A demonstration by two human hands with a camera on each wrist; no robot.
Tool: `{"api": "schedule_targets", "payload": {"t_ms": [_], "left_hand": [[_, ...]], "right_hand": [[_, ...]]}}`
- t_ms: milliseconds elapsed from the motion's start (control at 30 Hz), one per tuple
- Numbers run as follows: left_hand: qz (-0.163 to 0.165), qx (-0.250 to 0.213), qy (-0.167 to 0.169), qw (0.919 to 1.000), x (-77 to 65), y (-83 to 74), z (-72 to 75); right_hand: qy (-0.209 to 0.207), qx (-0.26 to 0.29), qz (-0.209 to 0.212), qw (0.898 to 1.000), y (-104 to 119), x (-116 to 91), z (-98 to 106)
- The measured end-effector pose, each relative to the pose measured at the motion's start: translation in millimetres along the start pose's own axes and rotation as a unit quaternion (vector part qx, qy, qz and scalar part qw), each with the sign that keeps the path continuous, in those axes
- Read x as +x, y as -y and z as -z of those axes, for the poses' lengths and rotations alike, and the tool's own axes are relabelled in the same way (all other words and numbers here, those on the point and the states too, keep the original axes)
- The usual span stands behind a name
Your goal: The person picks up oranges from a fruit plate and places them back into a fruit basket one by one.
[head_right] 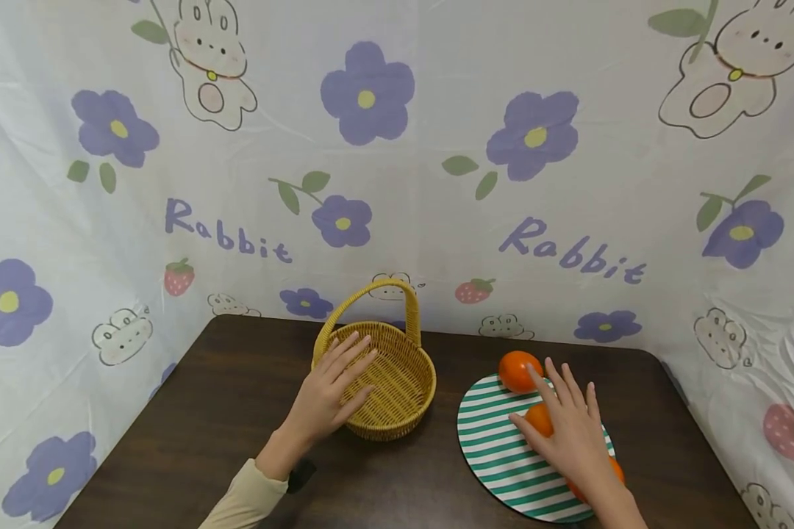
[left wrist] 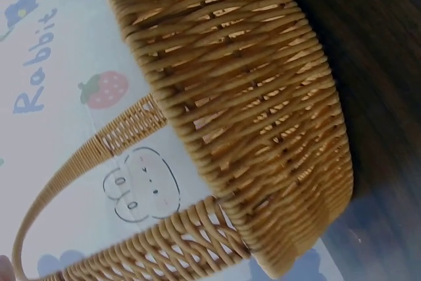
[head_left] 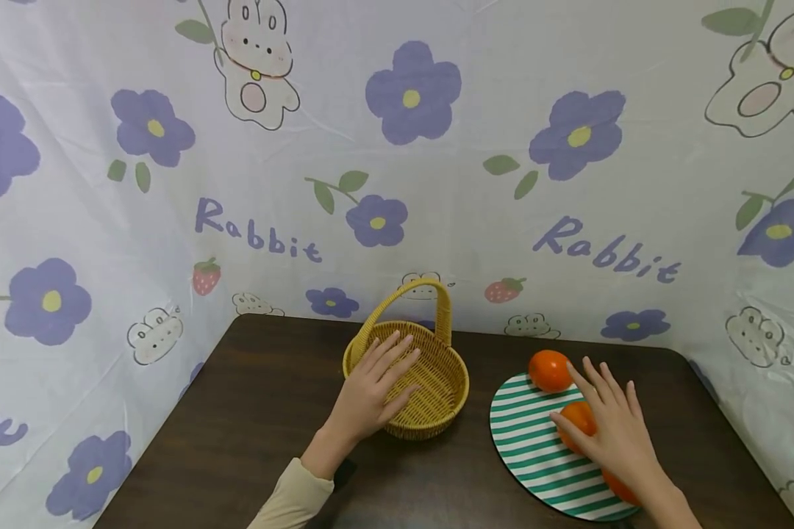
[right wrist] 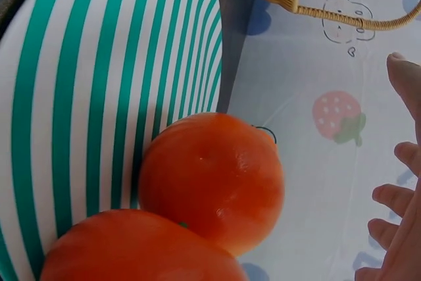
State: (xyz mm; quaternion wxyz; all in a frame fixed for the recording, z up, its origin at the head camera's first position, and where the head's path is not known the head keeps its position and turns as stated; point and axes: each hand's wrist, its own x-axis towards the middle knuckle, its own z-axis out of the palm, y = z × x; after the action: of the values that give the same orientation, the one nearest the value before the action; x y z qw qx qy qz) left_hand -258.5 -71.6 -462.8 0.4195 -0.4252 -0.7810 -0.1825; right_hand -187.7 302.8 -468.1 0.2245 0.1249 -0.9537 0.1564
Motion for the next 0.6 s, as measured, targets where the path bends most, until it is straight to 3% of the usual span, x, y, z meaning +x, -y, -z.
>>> {"api": "schedule_targets", "payload": {"t_ms": [300, 600], "left_hand": [[0.075, 0.005, -0.064, 0.9951, -15.0, 8.2, 7.2], [0.143, -0.025, -0.083, 0.9860, -31.2, 12.7, 5.8]], "right_hand": [[0.008, 0.014, -0.032, 0.999, -5.4, -12.1, -0.4], [0.007, 0.031, -0.057, 0.998, -15.2, -22.6, -2.1]]}}
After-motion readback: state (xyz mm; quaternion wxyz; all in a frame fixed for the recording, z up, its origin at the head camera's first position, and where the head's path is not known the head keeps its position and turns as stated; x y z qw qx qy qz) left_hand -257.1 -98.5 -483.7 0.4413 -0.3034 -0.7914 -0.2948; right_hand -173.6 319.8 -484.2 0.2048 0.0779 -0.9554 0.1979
